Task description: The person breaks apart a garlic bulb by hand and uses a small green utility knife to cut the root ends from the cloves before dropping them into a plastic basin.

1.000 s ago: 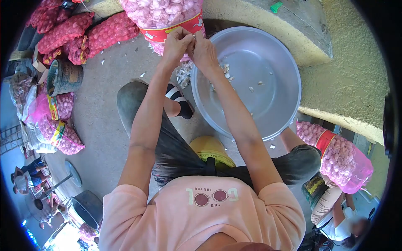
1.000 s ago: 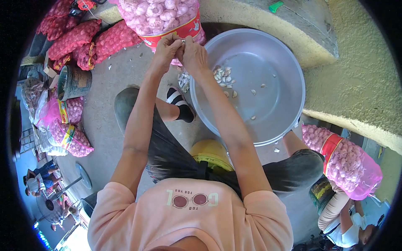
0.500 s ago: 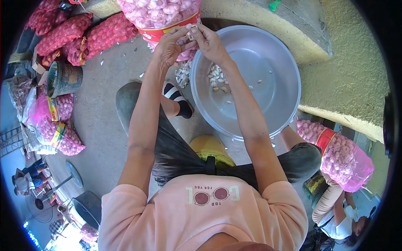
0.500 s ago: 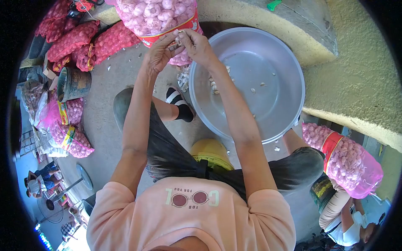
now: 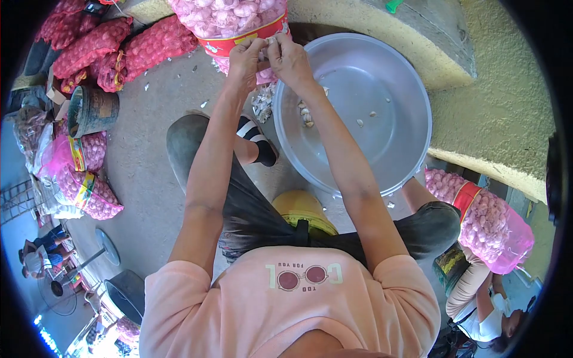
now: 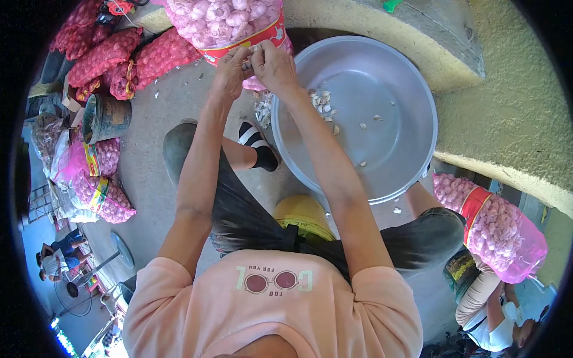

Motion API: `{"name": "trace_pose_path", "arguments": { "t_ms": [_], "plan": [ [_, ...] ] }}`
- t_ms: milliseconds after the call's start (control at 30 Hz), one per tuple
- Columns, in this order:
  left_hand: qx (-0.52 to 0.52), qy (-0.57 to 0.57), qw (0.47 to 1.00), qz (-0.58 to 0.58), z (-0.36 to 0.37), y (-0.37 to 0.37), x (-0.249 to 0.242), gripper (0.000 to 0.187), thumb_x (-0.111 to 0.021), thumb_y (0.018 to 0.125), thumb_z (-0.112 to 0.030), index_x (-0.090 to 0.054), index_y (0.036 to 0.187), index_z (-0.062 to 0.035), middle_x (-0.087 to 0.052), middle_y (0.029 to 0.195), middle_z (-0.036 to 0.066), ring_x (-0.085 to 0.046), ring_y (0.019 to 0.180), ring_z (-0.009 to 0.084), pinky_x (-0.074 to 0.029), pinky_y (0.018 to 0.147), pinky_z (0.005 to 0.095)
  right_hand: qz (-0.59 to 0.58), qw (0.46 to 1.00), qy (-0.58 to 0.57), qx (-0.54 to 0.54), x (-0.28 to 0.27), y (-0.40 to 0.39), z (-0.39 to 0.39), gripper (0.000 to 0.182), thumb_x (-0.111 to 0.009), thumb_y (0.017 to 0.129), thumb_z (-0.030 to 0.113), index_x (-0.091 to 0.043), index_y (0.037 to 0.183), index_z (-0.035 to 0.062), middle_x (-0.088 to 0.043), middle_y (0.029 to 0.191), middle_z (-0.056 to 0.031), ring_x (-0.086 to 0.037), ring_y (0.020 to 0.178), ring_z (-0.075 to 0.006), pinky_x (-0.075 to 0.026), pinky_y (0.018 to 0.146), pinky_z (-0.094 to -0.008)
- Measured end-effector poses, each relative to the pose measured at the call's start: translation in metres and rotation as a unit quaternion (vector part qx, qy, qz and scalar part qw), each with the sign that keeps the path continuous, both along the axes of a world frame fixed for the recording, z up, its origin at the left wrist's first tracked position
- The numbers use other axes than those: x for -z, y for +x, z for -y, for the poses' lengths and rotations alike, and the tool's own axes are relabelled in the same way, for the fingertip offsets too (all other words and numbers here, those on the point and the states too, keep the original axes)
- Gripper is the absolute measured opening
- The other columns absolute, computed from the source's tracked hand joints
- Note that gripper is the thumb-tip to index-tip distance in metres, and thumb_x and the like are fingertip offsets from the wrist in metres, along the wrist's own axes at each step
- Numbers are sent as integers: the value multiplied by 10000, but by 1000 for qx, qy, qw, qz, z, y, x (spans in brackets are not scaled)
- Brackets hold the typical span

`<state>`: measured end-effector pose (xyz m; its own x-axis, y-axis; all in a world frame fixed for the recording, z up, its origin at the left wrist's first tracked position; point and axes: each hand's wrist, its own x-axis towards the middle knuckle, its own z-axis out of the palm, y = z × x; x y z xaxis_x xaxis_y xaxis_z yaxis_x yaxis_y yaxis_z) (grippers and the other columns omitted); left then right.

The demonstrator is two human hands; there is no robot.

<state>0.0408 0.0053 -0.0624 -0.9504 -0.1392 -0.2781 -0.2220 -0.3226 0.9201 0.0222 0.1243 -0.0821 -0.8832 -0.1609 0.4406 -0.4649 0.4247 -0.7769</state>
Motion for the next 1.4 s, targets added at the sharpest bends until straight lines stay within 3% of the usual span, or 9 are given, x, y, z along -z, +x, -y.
{"name": "trace_pose_path", "arguments": {
  "t_ms": [333, 533, 633, 700, 833, 1033, 1133, 1233, 1400],
  "plan": [
    [-70, 6, 998, 3, -8, 1, 16, 72, -566, 841, -101, -607, 821, -45, -583, 701, 6, -543, 537, 82, -497, 490, 235, 66, 993, 88, 31, 3, 5, 9, 275, -455, 885, 270, -516, 862, 3, -610, 721, -226, -601, 690, -413, -465, 633, -511],
    [-36, 9, 999, 7, -9, 5, 20, 98, -478, 894, -56, -575, 908, -47, -600, 860, 44, -601, 727, 142, -537, 643, 288, 118, 991, 51, 46, 27, -17, 9, 308, -423, 911, 285, -521, 877, -4, -600, 754, -265, -591, 730, -439, -465, 661, -523],
    [-55, 62, 996, -20, -18, 4, 17, 86, -485, 893, -64, -562, 930, -54, -591, 899, 51, -596, 729, 136, -538, 684, 300, 79, 995, -52, 17, 24, -17, 5, 339, -361, 955, 300, -519, 864, 14, -602, 720, -197, -620, 675, -346, -494, 632, -463],
    [-76, 109, 991, -7, -17, 1, 12, 118, -511, 888, -84, -556, 993, -56, -578, 928, 39, -577, 704, 116, -517, 667, 273, 239, 916, -317, -63, 18, -10, 1, 373, -303, 986, 315, -532, 897, 33, -547, 685, -67, -565, 579, -183, -482, 561, -346],
    [-63, -23, 998, 17, -4, 4, 9, 219, -580, 873, -150, -555, 1074, -66, -574, 895, 11, -545, 656, 85, -471, 587, 225, 322, 856, -378, -143, 33, -11, -1, 396, -282, 997, 331, -543, 947, 38, -472, 695, 3, -461, 573, -78, -416, 522, -251],
    [2, -35, 999, 39, 1, 16, 26, 262, -682, 815, -267, -648, 986, -72, -576, 733, -30, -481, 552, 50, -371, 468, 182, 399, 845, -324, -150, 60, 6, 23, 427, -300, 989, 356, -541, 976, 4, -527, 771, -58, -494, 682, -119, -418, 584, -295],
    [-26, -75, 997, 21, 13, 11, 64, 255, -670, 815, -238, -657, 876, 10, -609, 653, 46, -560, 524, 107, -433, 424, 252, 286, 924, -250, -38, 78, 13, 32, 381, -359, 976, 324, -516, 980, -23, -555, 800, -157, -553, 753, -240, -442, 653, -376],
    [-38, -458, 887, -51, 6, 11, 64, 212, -548, 821, -112, -611, 782, 87, -595, 649, 238, -617, 584, 303, -447, 539, 415, 155, 976, -149, 12, 78, 21, 26, 299, -419, 953, 262, -481, 963, -30, -550, 848, -255, -563, 847, -372, -440, 709, -439],
    [-38, -561, 820, -105, -2, 16, 50, 204, -530, 824, -106, -600, 782, 81, -565, 696, 294, -592, 682, 420, -435, 607, 451, 189, 972, -136, -28, 72, 27, 22, 199, -432, 943, 213, -453, 955, 15, -562, 860, -248, -559, 842, -414, -442, 694, -442]
  ]
}}
